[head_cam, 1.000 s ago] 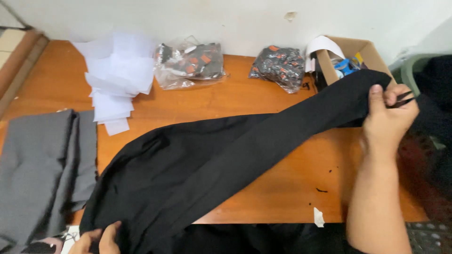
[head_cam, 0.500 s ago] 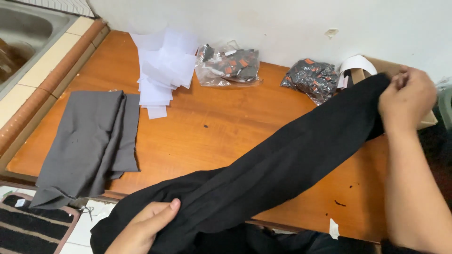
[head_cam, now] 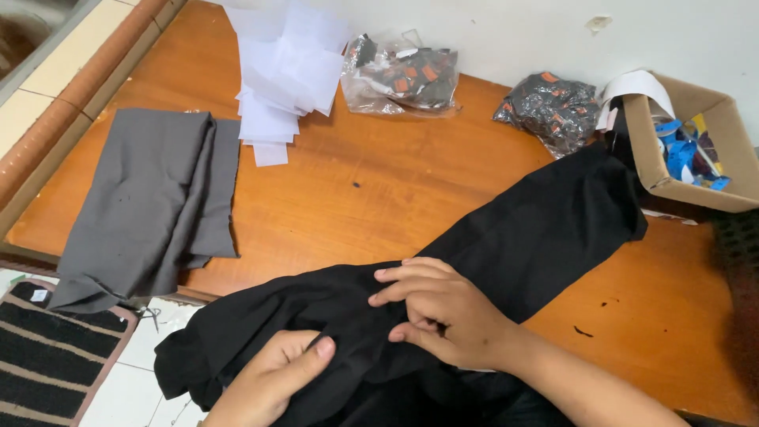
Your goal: Trimming loose threads from a black garment using thread snips
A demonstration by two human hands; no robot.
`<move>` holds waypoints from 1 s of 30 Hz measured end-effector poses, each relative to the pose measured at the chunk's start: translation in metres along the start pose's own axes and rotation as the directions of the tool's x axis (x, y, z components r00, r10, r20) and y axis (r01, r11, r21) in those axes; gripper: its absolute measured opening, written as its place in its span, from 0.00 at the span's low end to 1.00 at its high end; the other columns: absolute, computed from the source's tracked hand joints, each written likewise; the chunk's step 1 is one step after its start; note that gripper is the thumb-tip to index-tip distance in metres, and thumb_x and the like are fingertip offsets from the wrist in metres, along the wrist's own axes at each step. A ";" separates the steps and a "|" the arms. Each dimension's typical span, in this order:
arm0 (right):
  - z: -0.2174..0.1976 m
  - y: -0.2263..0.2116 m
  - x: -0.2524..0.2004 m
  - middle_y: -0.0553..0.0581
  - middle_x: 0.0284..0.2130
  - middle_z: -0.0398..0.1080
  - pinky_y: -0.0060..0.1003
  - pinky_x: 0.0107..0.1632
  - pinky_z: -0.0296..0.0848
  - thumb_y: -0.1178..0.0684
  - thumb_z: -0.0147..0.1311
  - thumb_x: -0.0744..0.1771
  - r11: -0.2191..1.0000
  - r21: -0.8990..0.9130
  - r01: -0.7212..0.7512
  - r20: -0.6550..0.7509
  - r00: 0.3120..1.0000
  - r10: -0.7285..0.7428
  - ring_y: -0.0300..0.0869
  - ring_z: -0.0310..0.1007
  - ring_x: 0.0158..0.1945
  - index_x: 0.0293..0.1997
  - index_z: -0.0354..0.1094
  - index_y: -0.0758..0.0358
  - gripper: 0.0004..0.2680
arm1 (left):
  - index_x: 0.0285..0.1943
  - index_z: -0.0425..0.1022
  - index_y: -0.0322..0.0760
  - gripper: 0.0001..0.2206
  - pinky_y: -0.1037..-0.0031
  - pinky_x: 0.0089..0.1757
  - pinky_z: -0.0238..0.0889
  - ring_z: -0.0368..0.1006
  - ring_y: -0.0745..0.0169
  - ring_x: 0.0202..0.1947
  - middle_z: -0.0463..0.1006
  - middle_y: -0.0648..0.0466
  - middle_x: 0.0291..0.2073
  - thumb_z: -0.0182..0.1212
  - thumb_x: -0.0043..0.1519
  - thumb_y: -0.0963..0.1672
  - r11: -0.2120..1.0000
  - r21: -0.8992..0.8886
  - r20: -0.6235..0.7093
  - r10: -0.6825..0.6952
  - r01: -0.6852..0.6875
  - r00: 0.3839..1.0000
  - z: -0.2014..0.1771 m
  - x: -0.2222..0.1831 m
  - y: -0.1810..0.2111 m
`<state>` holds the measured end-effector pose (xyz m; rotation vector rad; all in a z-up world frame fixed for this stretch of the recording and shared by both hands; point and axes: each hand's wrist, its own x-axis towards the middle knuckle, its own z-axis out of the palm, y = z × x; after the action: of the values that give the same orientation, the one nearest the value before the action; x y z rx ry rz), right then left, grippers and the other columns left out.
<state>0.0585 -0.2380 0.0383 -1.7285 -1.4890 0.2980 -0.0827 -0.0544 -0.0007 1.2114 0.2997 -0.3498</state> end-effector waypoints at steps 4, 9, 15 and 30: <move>0.005 -0.008 0.003 0.54 0.38 0.70 0.41 0.51 0.64 0.59 0.53 0.60 0.996 0.091 -0.006 -0.094 0.995 0.015 0.49 0.66 0.51 0.15 0.43 0.56 0.15 | 0.18 0.55 0.37 0.17 0.79 0.25 0.42 0.48 0.72 0.17 0.52 0.60 0.15 0.55 0.59 0.44 0.999 0.017 -0.063 0.044 -0.043 0.997 0.014 -0.005 0.013; 0.014 -0.016 -0.002 0.56 0.35 0.70 0.37 0.46 0.70 0.56 0.56 0.59 0.973 0.035 0.228 -0.231 0.949 -0.214 0.48 0.69 0.43 0.15 0.46 0.57 0.15 | 0.17 0.52 0.40 0.18 0.78 0.26 0.44 0.49 0.75 0.19 0.54 0.63 0.16 0.51 0.60 0.44 0.984 -0.174 -0.104 0.026 -0.044 0.994 0.013 0.001 0.004; 0.017 -0.009 0.002 0.55 0.21 0.68 0.35 0.38 0.67 0.63 0.48 0.61 0.990 0.083 0.112 -0.288 0.954 -0.084 0.38 0.68 0.23 0.17 0.44 0.58 0.13 | 0.15 0.55 0.38 0.19 0.81 0.21 0.43 0.52 0.73 0.15 0.56 0.61 0.12 0.51 0.60 0.45 0.951 -0.301 -0.132 -0.117 0.072 0.984 0.011 0.011 0.000; 0.010 -0.009 0.001 0.51 0.28 0.71 0.36 0.42 0.67 0.57 0.57 0.58 0.973 0.024 0.229 -0.276 0.937 -0.214 0.46 0.65 0.37 0.15 0.46 0.57 0.15 | 0.22 0.66 0.32 0.08 0.80 0.26 0.56 0.64 0.69 0.21 0.68 0.56 0.18 0.57 0.53 0.40 0.942 -0.332 -0.019 -0.049 0.040 0.999 0.018 0.011 0.007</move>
<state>0.0462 -0.2332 0.0387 -1.4732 -1.4395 -0.0171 -0.0696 -0.0708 0.0066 0.8788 0.3935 -0.3074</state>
